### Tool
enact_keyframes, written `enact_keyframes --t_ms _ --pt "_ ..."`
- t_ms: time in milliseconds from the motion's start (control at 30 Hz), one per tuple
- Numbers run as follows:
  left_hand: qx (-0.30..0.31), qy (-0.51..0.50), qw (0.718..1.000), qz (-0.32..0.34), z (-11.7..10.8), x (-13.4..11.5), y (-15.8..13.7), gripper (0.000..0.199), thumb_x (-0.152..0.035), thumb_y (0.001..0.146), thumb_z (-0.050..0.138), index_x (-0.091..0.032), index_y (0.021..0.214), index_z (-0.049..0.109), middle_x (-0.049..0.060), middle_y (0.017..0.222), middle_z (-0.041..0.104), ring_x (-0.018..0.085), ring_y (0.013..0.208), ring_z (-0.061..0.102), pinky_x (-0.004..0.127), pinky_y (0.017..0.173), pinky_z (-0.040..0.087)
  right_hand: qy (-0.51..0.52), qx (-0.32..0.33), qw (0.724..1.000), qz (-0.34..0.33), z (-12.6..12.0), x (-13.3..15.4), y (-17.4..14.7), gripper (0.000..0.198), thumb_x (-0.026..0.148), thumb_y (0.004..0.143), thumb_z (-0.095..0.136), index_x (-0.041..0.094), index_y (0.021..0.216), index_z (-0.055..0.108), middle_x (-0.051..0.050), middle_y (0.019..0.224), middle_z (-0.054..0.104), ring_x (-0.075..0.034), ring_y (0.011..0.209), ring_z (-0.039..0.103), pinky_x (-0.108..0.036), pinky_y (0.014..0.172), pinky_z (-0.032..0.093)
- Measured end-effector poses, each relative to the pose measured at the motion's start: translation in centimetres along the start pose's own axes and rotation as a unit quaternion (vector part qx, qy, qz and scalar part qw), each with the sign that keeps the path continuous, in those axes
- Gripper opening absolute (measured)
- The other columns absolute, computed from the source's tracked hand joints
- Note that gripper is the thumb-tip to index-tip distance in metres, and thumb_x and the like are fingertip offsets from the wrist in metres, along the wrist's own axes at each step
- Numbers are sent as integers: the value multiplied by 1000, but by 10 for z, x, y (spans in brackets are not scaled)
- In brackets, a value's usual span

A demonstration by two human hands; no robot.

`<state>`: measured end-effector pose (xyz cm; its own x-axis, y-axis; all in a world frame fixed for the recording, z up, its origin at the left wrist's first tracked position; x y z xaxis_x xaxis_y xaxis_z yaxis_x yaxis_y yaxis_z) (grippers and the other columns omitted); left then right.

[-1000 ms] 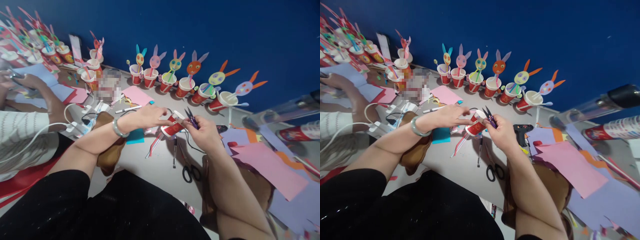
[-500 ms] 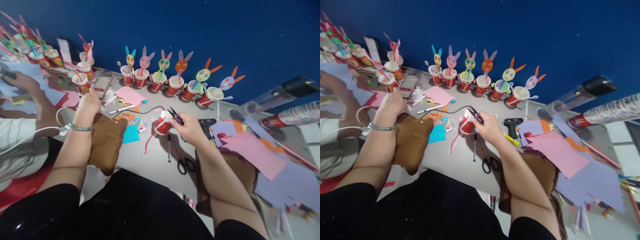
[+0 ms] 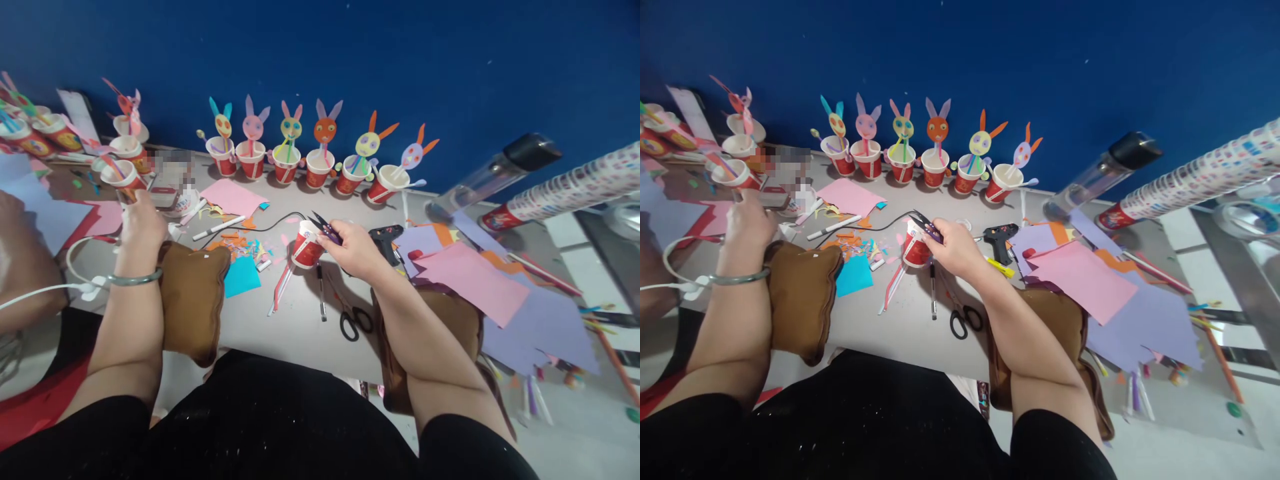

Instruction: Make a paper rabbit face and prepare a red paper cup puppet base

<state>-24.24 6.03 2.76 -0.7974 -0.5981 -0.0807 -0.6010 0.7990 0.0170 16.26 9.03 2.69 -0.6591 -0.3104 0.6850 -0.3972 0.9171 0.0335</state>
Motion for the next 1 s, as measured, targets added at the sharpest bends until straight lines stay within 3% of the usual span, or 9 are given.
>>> enact_keyframes --t_ms 233,400,533,633,733,867,1000 --pt "-12 -2 999 41 3 2 7 54 -19 90 46 -14 144 48 15 123 70 38 117 66 54 97 54 -14 6 1000 9 2 -5 1 30 33 88 56 24 67 36 3 62 46 -13 61 40 -30 65 29" --pt "-6 -23 1000 0 0 3 4 57 -16 89 46 -1 144 41 25 132 65 40 127 62 53 106 50 -10 7 1000 3 3 -4 2 29 32 86 57 24 67 37 3 61 47 -13 60 40 -30 64 28" --pt "-11 -21 998 -53 -7 13 3 70 -25 90 53 9 147 32 31 144 55 41 135 56 50 113 45 -8 10 1000 -2 6 -2 3 31 33 85 59 23 65 38 4 60 46 -13 60 41 -29 63 28" --pt "34 3 996 -87 0 23 7 62 -36 89 58 4 137 52 29 143 58 43 134 56 53 110 46 -3 16 1000 -8 11 -2 4 29 32 86 59 23 65 41 4 59 46 -13 59 41 -29 62 28" --pt "73 19 996 -53 10 19 12 50 -38 93 50 -2 123 67 26 137 63 41 129 58 52 105 48 1 34 999 -10 14 -4 3 29 36 85 61 22 64 46 4 57 45 -12 57 40 -29 60 28" --pt "63 10 998 -29 11 17 14 48 -33 96 43 -4 125 68 21 133 67 35 123 61 47 104 48 23 55 998 -19 11 1 2 34 48 83 68 21 66 55 4 59 50 -13 59 43 -28 60 32" --pt "67 2 997 -35 13 16 13 51 -32 96 42 2 126 66 26 133 66 36 122 62 47 101 50 99 -23 994 -33 10 38 28 26 42 83 71 19 96 70 0 75 64 -15 68 53 -29 67 41"
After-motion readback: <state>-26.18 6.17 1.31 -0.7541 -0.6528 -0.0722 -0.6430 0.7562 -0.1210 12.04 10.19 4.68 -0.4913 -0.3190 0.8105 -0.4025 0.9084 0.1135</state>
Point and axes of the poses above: each hand's wrist, its own y-axis towards the middle knuckle, its own z-axis out of the palm, x = y × z, the point moved 10 cm from there along y, towards the middle knuckle
